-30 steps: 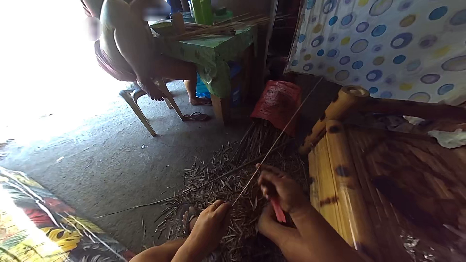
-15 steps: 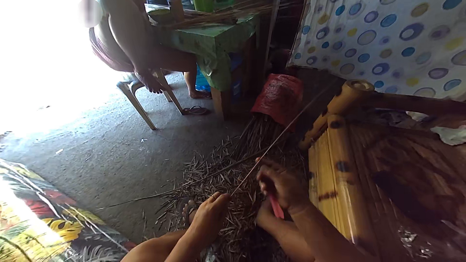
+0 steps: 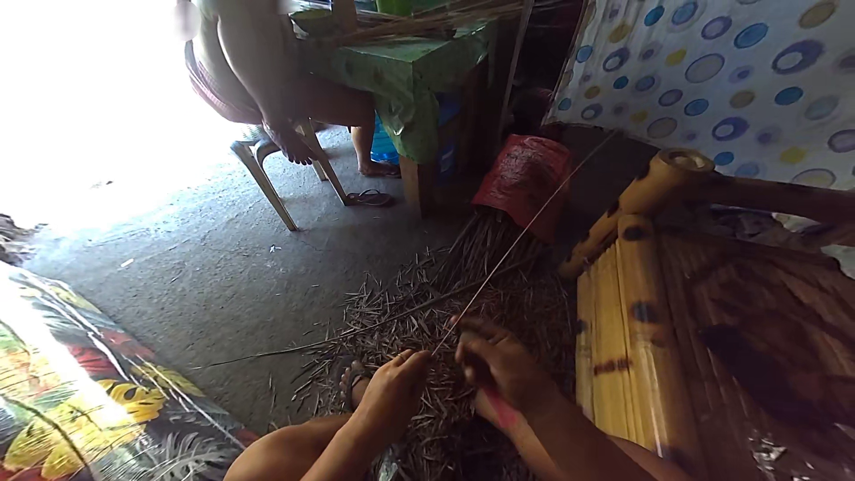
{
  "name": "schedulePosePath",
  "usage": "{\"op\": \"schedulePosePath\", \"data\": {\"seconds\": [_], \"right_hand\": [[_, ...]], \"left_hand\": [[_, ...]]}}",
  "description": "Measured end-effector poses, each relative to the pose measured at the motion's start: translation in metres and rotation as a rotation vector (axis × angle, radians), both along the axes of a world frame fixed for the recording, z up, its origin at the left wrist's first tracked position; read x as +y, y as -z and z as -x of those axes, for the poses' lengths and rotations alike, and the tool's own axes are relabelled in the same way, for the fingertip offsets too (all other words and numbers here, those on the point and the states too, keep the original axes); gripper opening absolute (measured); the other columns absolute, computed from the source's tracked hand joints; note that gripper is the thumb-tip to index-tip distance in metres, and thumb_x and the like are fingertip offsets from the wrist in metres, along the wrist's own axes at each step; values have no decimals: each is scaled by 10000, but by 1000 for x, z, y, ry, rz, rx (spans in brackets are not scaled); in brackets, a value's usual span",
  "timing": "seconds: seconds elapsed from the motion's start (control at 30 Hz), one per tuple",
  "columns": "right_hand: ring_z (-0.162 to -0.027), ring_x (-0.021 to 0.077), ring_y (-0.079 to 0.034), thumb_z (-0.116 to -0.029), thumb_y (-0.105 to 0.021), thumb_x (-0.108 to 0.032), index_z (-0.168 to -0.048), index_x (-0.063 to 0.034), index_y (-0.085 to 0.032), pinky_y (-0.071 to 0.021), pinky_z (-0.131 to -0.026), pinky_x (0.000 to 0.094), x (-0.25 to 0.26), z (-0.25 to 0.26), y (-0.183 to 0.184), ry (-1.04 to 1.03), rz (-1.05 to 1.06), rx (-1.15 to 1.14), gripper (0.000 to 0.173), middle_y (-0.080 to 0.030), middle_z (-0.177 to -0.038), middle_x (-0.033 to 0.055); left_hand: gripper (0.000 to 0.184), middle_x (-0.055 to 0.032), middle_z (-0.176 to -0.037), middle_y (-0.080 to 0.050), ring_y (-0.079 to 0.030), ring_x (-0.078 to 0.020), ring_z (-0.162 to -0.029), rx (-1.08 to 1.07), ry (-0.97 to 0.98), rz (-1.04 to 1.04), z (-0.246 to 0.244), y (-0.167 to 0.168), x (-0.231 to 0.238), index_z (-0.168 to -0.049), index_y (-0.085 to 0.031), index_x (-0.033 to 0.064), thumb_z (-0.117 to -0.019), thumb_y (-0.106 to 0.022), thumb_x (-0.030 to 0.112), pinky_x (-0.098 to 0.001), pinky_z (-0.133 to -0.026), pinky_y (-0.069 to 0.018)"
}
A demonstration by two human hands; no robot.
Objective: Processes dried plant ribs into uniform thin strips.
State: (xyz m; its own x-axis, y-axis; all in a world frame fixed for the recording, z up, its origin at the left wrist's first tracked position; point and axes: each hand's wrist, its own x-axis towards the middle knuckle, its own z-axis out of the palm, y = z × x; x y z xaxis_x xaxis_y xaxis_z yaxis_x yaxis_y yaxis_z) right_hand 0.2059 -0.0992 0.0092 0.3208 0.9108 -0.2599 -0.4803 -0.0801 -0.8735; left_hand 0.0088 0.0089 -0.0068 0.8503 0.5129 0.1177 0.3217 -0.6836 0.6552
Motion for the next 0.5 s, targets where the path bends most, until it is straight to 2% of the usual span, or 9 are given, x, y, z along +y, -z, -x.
{"op": "schedulePosePath", "data": {"seconds": [0.1,0.27,0.4,0.5], "right_hand": [[-550,118,-607,-1030,-556,-78,-1344,-21,-635,-534,-501,257,-1,5,-6,-80,-6,22,329,-696,-805,100],[-507,105,-561,-1043,-532,-97,-1303,10,-641,-495,-451,244,-1,-32,-18,56,-56,-8,302,-641,-732,78],[-548,119,-592,-1031,-560,-86,-1334,8,-621,-523,-496,257,-2,-16,-11,12,-43,-79,324,-680,-795,98],[-561,108,-606,-1008,-600,-67,-1295,6,-653,-531,-515,252,-4,-2,-7,-46,-28,-73,301,-705,-802,88]], "left_hand": [[295,-40,-1024,-731,-707,-118,-883,-48,-17,15,2,1,3,-1238,-707,121,-1081,-475,214,-330,-831,-602],[275,-28,-1043,-724,-697,-106,-900,-58,-27,-23,4,2,3,-1191,-729,131,-1068,-496,210,-309,-828,-593],[277,-37,-1030,-729,-701,-106,-882,-84,-9,-16,1,7,0,-1196,-728,122,-1065,-498,205,-309,-819,-599],[278,-19,-1017,-732,-705,-92,-868,-91,-7,3,4,9,0,-1199,-726,137,-1071,-495,224,-306,-810,-608]]}}
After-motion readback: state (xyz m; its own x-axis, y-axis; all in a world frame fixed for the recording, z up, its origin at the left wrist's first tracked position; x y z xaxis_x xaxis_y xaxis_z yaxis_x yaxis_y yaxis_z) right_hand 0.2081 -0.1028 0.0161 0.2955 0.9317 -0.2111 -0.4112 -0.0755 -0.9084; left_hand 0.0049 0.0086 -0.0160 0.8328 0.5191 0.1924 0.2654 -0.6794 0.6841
